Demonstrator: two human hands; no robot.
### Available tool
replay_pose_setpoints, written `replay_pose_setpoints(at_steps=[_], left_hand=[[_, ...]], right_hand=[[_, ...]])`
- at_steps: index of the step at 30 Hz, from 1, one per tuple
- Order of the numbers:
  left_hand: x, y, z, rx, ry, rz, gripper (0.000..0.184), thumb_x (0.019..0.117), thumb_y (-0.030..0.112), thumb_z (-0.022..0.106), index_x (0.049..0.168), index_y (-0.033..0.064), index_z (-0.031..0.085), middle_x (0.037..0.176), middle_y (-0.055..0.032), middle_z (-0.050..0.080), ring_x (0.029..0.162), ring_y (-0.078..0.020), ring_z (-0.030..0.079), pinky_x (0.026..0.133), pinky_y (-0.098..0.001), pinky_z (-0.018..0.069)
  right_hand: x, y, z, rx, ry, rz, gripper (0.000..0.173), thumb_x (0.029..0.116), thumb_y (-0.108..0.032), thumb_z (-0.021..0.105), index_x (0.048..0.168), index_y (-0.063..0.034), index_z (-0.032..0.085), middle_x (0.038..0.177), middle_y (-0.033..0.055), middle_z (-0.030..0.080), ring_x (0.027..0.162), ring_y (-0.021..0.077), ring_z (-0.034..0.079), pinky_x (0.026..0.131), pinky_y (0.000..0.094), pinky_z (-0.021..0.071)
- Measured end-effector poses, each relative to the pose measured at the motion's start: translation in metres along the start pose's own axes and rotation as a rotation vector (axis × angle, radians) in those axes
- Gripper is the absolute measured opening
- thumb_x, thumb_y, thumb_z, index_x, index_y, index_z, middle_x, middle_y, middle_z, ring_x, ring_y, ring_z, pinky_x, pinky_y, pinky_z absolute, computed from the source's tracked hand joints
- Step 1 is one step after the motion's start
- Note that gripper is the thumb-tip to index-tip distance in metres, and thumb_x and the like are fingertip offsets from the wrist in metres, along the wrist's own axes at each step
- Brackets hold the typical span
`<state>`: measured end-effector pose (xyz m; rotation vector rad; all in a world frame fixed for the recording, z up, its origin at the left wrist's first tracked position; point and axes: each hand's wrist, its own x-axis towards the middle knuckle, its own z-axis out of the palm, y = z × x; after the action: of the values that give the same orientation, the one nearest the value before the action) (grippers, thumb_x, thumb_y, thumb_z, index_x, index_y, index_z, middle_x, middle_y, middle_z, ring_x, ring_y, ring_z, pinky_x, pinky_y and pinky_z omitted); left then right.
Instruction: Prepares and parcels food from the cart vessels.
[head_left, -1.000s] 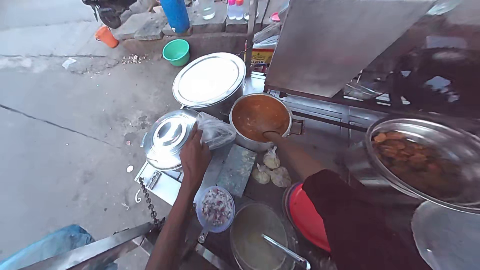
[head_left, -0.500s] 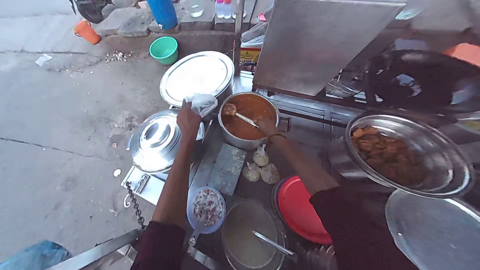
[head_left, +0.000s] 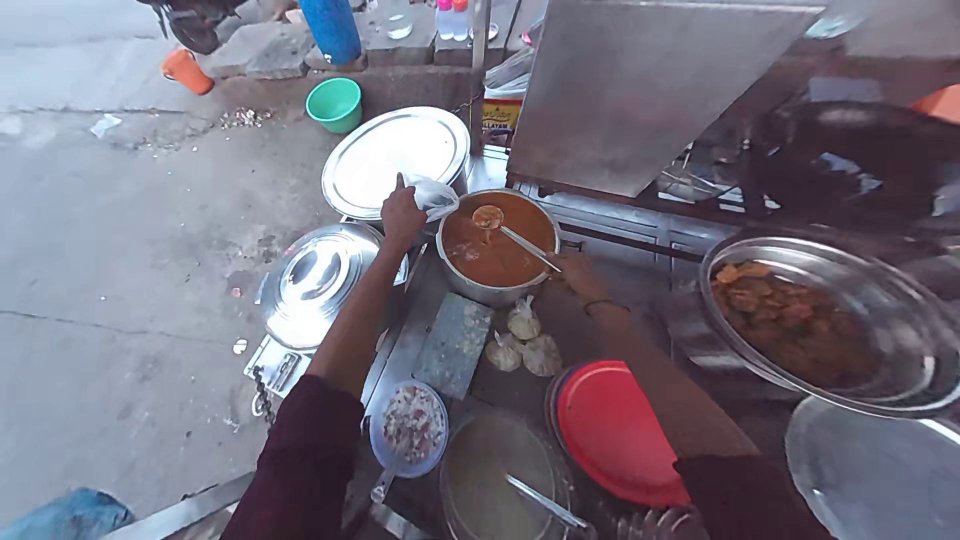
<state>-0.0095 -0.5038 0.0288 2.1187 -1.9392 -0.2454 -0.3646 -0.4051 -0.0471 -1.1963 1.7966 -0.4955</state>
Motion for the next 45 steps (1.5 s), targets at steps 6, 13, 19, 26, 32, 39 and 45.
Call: replay_pose_setpoints(at_steps=[6,13,19,26,32,39,45], left_hand=[[0.016,0.024,0.017,-0.017,-0.072,0.074,0.048,0.0821,0.02,0.071,0.129,0.0094,0.07,0.163,-0.0086,0.04,0.121,-0.0389,0.063,0.091,-0.0625,0.0528],[0.01,0.058,0.045,-0.036,-0.166,0.214,0.048,0.0838,0.024,0.069,0.13,0.0099,0.069,0.158,-0.01,0.047,0.119,-0.037,0.064,0.093,-0.0608,0.0522],[-0.05,0.055,0.058,-0.378,-0.051,0.416,0.076,0.0682,0.008,0.086,0.14,0.0142,0.062,0.159,-0.0097,0.046,0.125,-0.0396,0.06,0.095,-0.0624,0.053],[-0.075,0.066,0.037,-0.567,-0.346,0.256,0.085,0.0701,0.009,0.088,0.147,0.0202,0.053,0.138,-0.0187,0.061,0.112,-0.0418,0.065,0.089,-0.062,0.0549],[-0.075,0.06,0.036,-0.822,-0.457,0.098,0.062,0.0841,0.004,0.076,0.141,0.0164,0.054,0.117,-0.0232,0.066,0.077,-0.0348,0.07,0.067,-0.0504,0.061],[-0.057,0.046,0.044,-0.87,-0.344,0.139,0.07,0.0812,0.004,0.076,0.146,0.0173,0.053,0.116,-0.0262,0.066,0.073,-0.0364,0.07,0.061,-0.0526,0.0607],[-0.094,0.074,-0.051,-0.691,-0.304,0.02,0.074,0.0881,-0.001,0.071,0.155,0.0145,0.043,0.129,-0.0261,0.063,0.088,-0.0401,0.071,0.074,-0.0561,0.0601]], right_hand=[[-0.029,-0.002,-0.056,0.04,-0.01,0.005,0.042,0.1076,-0.044,0.049,0.098,-0.0085,0.07,0.066,-0.0015,0.054,0.048,0.0064,0.041,0.046,0.0258,0.037],[-0.058,-0.02,-0.091,0.148,-0.003,0.019,0.04,0.1059,-0.043,0.052,0.09,-0.0103,0.068,0.057,-0.0056,0.045,0.043,0.0036,0.033,0.042,0.0219,0.0306],[-0.054,-0.028,-0.084,-0.053,-0.013,-0.047,0.046,0.108,-0.045,0.047,0.092,-0.0079,0.069,0.062,-0.0011,0.05,0.047,0.0078,0.038,0.046,0.0274,0.0354],[-0.095,-0.054,-0.024,-0.976,0.185,-0.41,0.031,0.0997,-0.02,0.06,0.124,-0.0012,0.064,0.111,0.0262,0.068,0.1,0.0462,0.068,0.081,0.0631,0.0553],[-0.111,-0.056,-0.04,-0.845,0.291,-0.439,0.033,0.101,-0.037,0.054,0.114,-0.0111,0.069,0.102,0.0176,0.072,0.095,0.0405,0.071,0.077,0.0636,0.0555],[-0.051,0.0,-0.07,-0.198,0.205,-0.201,0.049,0.1078,-0.047,0.048,0.098,-0.0067,0.074,0.088,0.0131,0.071,0.08,0.0278,0.067,0.078,0.0548,0.0546],[-0.007,-0.002,-0.014,-0.767,0.201,-0.157,0.043,0.1076,-0.038,0.046,0.115,-0.0033,0.069,0.108,0.0268,0.07,0.103,0.0468,0.068,0.083,0.0667,0.0535]])
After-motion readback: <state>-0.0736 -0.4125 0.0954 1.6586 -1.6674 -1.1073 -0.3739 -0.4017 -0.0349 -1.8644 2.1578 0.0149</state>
